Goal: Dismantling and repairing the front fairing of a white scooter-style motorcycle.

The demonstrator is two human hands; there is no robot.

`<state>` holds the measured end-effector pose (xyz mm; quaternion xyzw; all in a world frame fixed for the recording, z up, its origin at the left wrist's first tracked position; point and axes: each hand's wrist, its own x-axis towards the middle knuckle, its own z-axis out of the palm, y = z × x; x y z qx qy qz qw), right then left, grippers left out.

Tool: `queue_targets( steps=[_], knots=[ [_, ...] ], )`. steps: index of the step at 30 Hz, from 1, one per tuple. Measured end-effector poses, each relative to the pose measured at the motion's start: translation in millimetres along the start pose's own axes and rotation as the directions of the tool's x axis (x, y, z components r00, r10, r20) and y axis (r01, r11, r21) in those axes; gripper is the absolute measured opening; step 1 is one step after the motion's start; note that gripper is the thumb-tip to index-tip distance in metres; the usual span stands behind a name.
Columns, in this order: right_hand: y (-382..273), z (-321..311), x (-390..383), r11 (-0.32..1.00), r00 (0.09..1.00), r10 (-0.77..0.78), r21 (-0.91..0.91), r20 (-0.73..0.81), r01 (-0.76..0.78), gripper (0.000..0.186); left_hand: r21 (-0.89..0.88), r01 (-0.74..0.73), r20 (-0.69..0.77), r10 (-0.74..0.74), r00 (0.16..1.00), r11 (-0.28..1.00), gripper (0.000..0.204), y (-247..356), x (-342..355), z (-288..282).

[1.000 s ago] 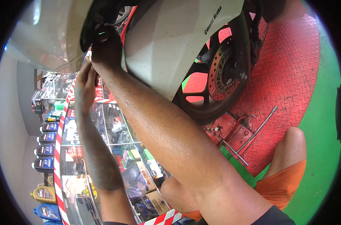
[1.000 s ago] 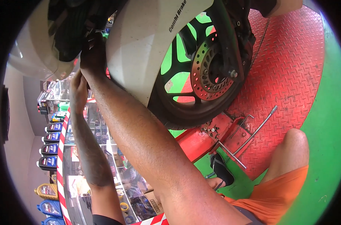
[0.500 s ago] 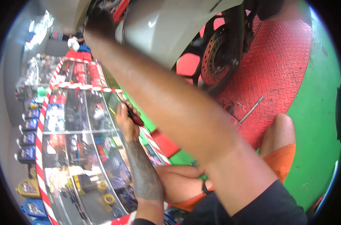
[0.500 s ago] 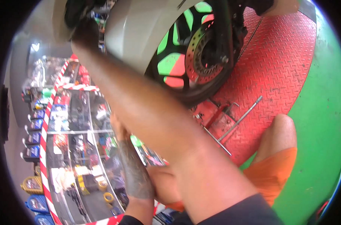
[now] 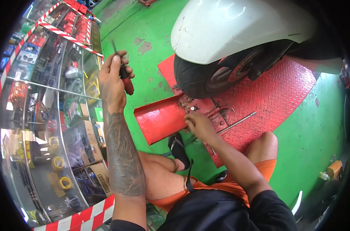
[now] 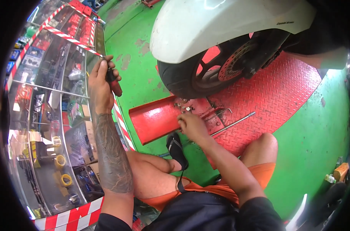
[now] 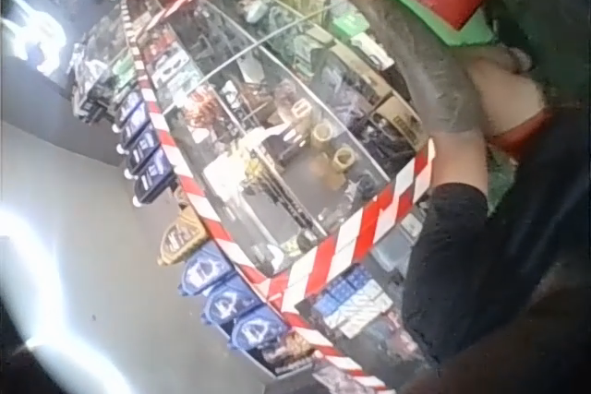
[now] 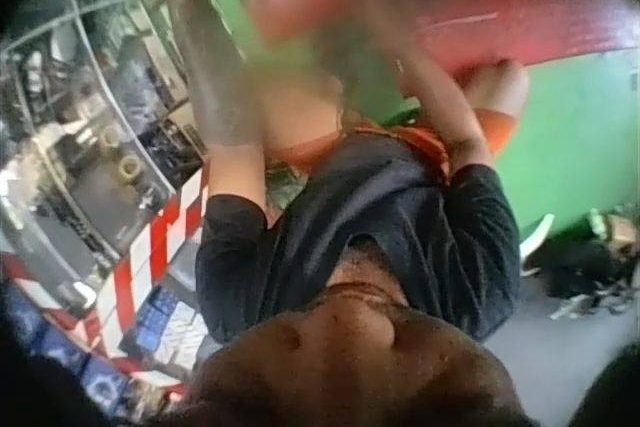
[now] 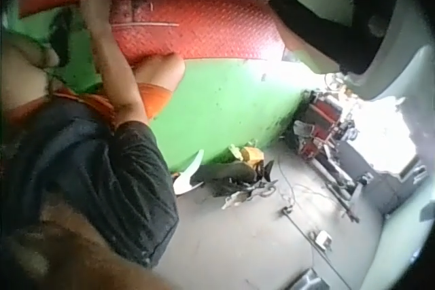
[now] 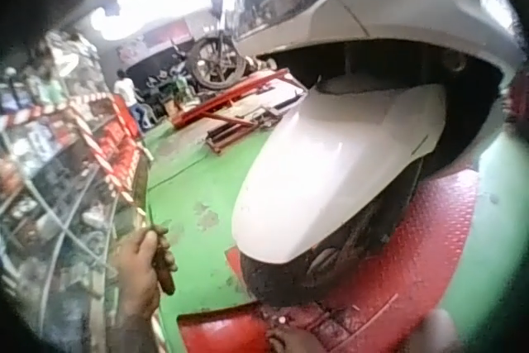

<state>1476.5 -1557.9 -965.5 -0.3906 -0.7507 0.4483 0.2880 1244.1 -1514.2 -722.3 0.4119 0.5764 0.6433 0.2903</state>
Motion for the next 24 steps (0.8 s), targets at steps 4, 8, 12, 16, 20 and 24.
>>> queue_targets(
  steps=[4, 8, 12, 16, 20, 24],
  knots=[
    [34, 4, 37, 0.968, 0.997, -0.021, -0.253, -0.074, 0.001, 0.029, 0.129, 0.166, 0.285, -0.197, 0.938, 0.978, 0.024, 21, -11, 14],
    [21, -25, 21, 0.922, 0.99, -0.086, -0.385, -0.113, 0.036, 0.038, 0.555, 0.2, 0.701, -0.584, 0.409, 0.807, 0.021, 32, -18, -9],
    [6, -115, -50, 0.925, 0.918, 0.174, -0.379, 0.357, -0.028, 0.045, 0.771, -0.06, 0.631, -0.751, 0.194, 0.633, 0.03, -2, -55, 38],
    [-32, -205, -96, 0.725, 0.757, 0.559, -0.644, 0.34, -0.246, 0.048, 0.582, -0.333, 0.8, -0.45, 0.396, 0.742, 0.03, -160, -157, 112],
    [-83, -251, -108, 0.82, 0.952, 0.302, -0.524, 0.055, -0.23, 0.036, 0.669, -0.593, 0.743, -0.398, 0.538, 0.448, 0.031, -220, -183, 160],
    [-138, -309, -131, 0.749, 0.966, 0.062, -0.628, -0.252, -0.213, 0.029, 0.602, -0.263, 0.789, -0.511, 0.34, 0.754, 0.041, -199, -150, 154]
  ],
)
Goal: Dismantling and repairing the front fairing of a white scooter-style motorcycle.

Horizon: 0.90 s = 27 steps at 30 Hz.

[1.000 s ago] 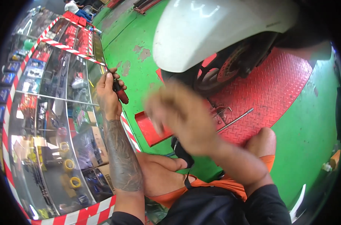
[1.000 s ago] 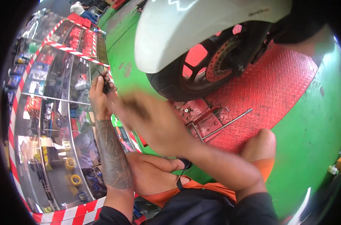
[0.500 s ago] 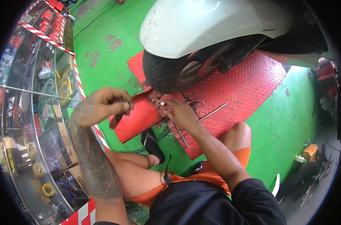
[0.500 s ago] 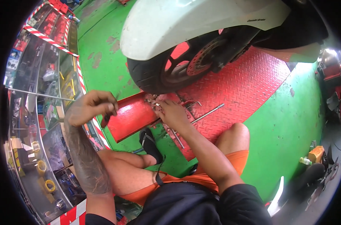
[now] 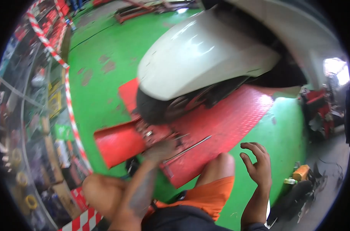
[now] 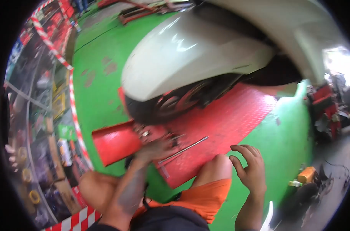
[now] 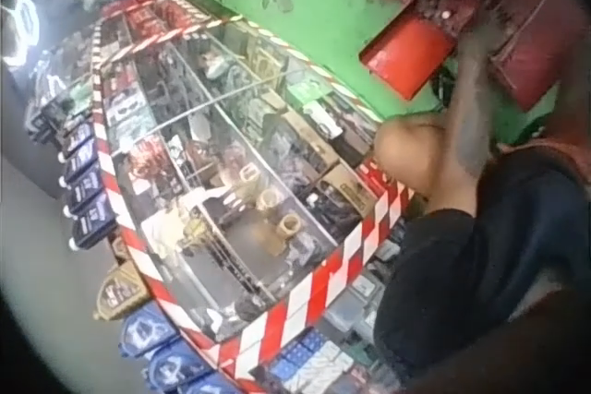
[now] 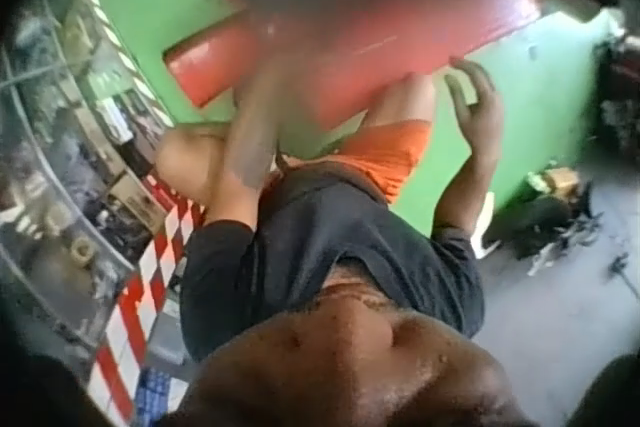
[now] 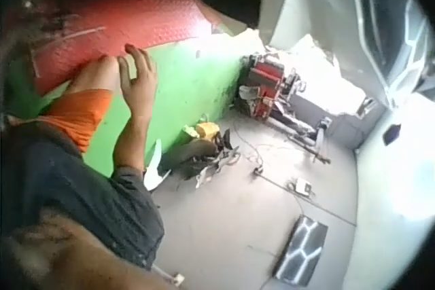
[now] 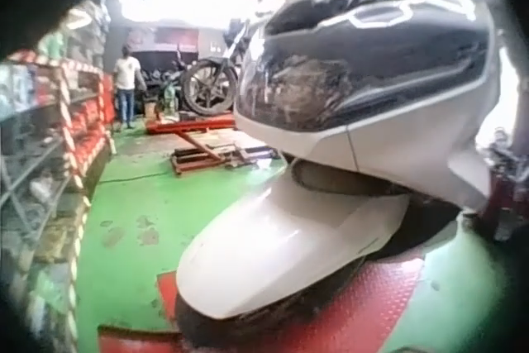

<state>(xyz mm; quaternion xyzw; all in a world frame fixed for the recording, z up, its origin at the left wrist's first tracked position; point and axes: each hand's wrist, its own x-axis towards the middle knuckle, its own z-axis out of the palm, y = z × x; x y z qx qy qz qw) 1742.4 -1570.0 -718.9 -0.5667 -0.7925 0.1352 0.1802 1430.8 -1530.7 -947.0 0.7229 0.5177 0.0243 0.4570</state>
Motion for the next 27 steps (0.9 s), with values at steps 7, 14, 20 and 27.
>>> queue_targets(
  steps=[7, 14, 20, 27],
  knots=[
    [-21, -124, 50, 0.814, 0.448, -0.563, -0.374, -0.694, 0.444, 0.018, -0.2, 0.404, -0.784, -0.393, 0.481, 0.893, 0.026, -133, -46, -190],
    [-94, -234, 182, 0.28, 0.174, -0.947, -0.96, -0.27, 0.031, 0.031, -0.125, -0.223, -0.72, 0.066, 0.691, 0.967, 0.031, -259, 93, -160],
    [-84, -207, 227, 0.584, 0.092, -0.723, -0.535, -0.685, 0.61, 0.029, -0.202, -0.156, -0.773, -0.059, 0.632, 0.967, 0.031, -279, 79, -159],
    [-65, -252, 217, 0.063, 0.092, -0.993, -0.988, -0.076, -0.141, 0.027, -0.695, -0.417, -0.719, -0.561, 0.41, 0.586, 0.026, -204, -30, -206]
  ],
)
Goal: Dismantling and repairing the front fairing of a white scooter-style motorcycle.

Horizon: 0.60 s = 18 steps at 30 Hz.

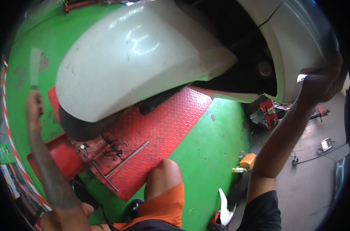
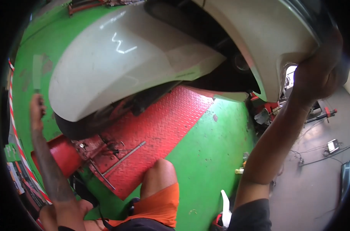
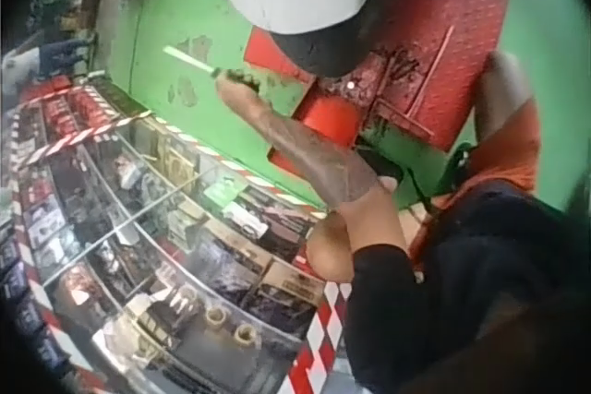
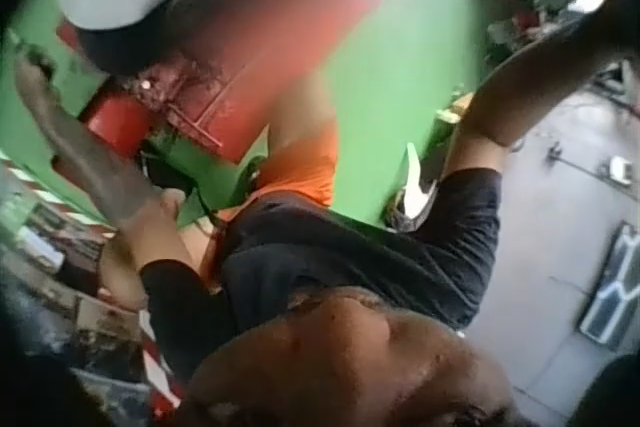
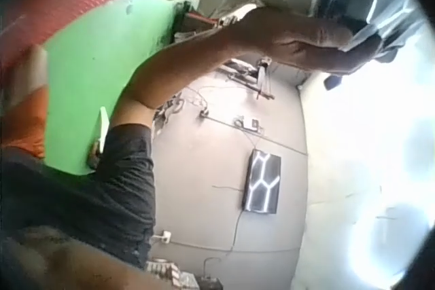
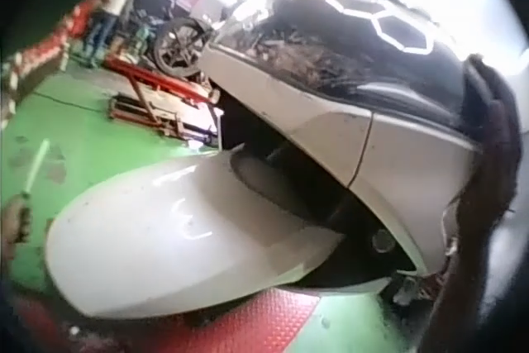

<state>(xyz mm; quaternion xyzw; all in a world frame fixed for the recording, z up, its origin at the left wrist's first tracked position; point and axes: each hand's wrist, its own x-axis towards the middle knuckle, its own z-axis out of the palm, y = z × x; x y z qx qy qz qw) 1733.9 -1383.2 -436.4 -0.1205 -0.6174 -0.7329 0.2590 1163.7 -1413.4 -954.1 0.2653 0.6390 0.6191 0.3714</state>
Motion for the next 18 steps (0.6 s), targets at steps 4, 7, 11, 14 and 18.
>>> queue_targets(
  steps=[4, 7, 11, 14, 18],
  knots=[
    [19, -1, 33, 0.932, 0.988, -0.149, 0.339, 0.045, 0.125, 0.024, -0.696, -0.065, 0.14, 0.224, 0.965, 0.715, 0.028, 110, -153, 28],
    [-37, 5, 32, 0.841, 0.981, 0.187, 0.506, 0.058, -0.19, 0.024, -0.695, 0.197, 0.464, 0.222, 0.858, 0.691, 0.04, 143, -244, 90],
    [-3, -12, 85, 0.852, 0.888, 0.237, 0.355, 0.395, -0.385, 0.025, -0.501, 0.189, 0.82, 0.392, 0.417, 0.845, 0.028, 145, -279, 181],
    [6, 12, 113, 0.934, 0.921, -0.275, 0.304, 0.277, 0.188, 0.031, -0.472, 0.095, 0.806, 0.385, 0.45, 0.876, 0.029, 146, -288, 240],
    [-3, 18, 116, 0.881, 0.882, -0.399, 0.37, 0.251, 0.294, 0.043, -0.753, -0.12, 0.44, 0.632, 0.638, 0.647, 0.042, 99, -287, 302]
  ],
)
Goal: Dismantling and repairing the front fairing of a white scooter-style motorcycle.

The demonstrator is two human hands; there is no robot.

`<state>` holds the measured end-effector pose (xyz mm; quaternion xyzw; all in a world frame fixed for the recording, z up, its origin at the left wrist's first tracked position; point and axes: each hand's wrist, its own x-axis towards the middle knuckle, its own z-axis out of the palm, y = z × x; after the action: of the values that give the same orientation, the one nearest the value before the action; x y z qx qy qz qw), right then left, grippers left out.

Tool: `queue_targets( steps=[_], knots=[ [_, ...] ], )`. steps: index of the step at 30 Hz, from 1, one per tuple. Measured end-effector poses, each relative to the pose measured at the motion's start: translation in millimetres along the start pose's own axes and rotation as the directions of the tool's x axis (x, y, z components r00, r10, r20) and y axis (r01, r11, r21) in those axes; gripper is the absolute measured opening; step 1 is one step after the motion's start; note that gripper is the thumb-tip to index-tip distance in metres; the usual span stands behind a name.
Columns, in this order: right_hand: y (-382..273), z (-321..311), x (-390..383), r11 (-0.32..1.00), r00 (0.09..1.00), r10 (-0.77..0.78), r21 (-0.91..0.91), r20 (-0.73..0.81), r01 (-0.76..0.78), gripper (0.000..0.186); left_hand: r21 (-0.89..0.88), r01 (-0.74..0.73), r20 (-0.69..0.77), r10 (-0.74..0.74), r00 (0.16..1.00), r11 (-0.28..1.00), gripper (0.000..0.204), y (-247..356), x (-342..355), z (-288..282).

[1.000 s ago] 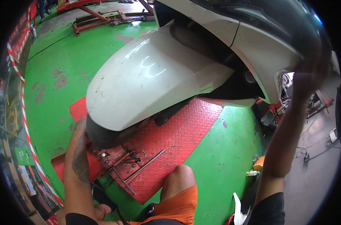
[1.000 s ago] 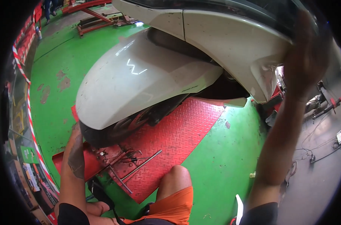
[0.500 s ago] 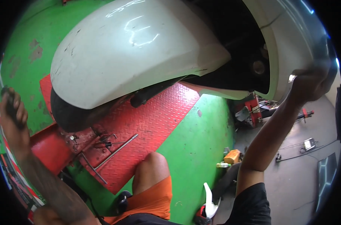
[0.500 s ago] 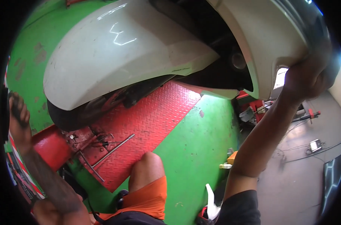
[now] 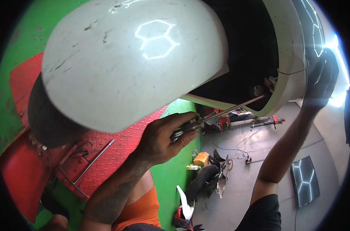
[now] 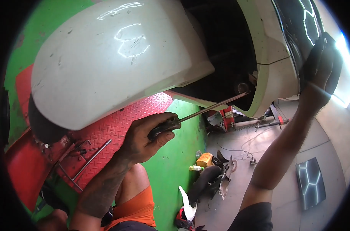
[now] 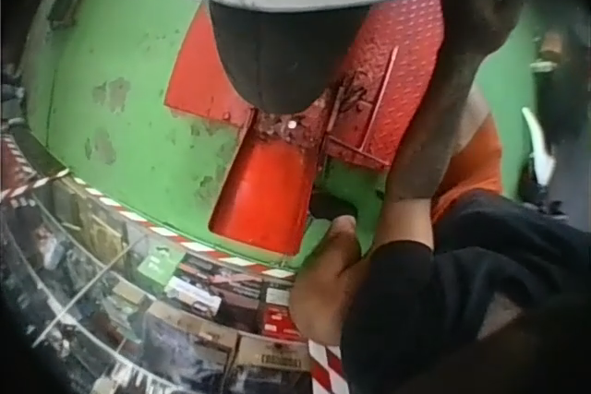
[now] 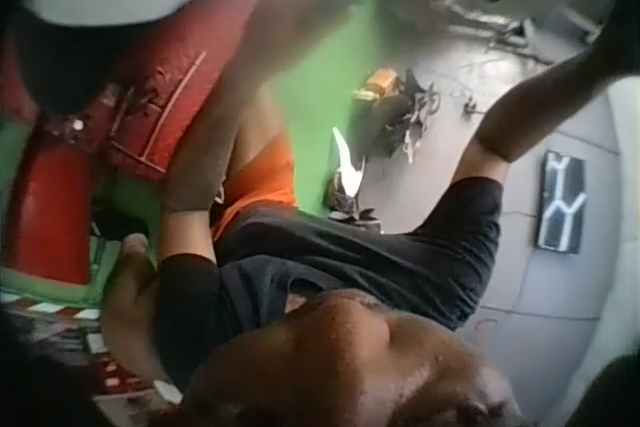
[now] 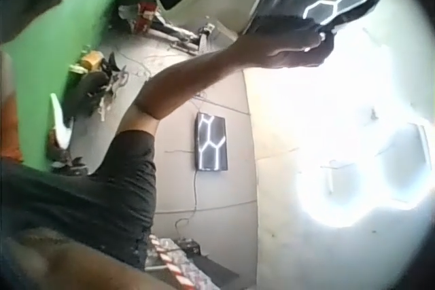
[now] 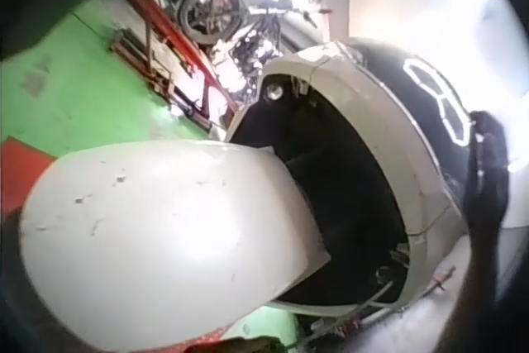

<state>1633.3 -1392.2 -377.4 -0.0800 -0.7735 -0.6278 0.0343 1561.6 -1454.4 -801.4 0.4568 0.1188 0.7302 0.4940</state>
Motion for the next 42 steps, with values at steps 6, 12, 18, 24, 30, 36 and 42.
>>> queue_targets(
  steps=[6, 12, 18, 24, 30, 36, 42],
  knots=[
    [-3, -3, -2, 0.997, 0.999, 0.047, -0.063, 0.006, -0.047, 0.043, 0.149, -0.091, 0.012, 0.09, 0.996, 0.985, 0.04, 11, 14, -15],
    [-19, -3, 4, 0.864, 0.904, 0.428, 0.287, 0.014, -0.414, 0.031, 0.151, -0.05, 0.055, 0.042, 0.998, 0.987, 0.04, 21, 18, -17],
    [-38, 3, 10, 0.716, 0.812, 0.584, 0.469, 0.005, -0.517, 0.036, 0.104, -0.073, 0.028, 0.071, 0.997, 0.992, 0.04, 27, 16, -15],
    [-32, 4, 5, 0.79, 0.862, 0.507, 0.4, -0.002, -0.464, 0.035, 0.096, -0.11, 0.019, 0.109, 0.994, 0.989, 0.041, 37, 18, -16],
    [-20, -3, 9, 0.926, 0.933, 0.355, 0.119, 0.058, -0.359, 0.046, 0.473, -0.215, -0.041, 0.266, 0.963, 0.854, 0.041, 65, 21, -15],
    [-25, 7, 3, 0.774, 0.849, 0.528, 0.421, -0.02, -0.472, 0.034, -0.431, 0.758, 0.516, -0.556, 0.652, 0.489, 0.025, 84, 48, -49],
    [-40, 8, 11, 0.766, 0.836, 0.548, 0.42, -0.032, -0.486, 0.031, -0.117, 0.33, 0.329, -0.277, 0.903, 0.937, 0.043, 65, 32, -51]
  ],
)
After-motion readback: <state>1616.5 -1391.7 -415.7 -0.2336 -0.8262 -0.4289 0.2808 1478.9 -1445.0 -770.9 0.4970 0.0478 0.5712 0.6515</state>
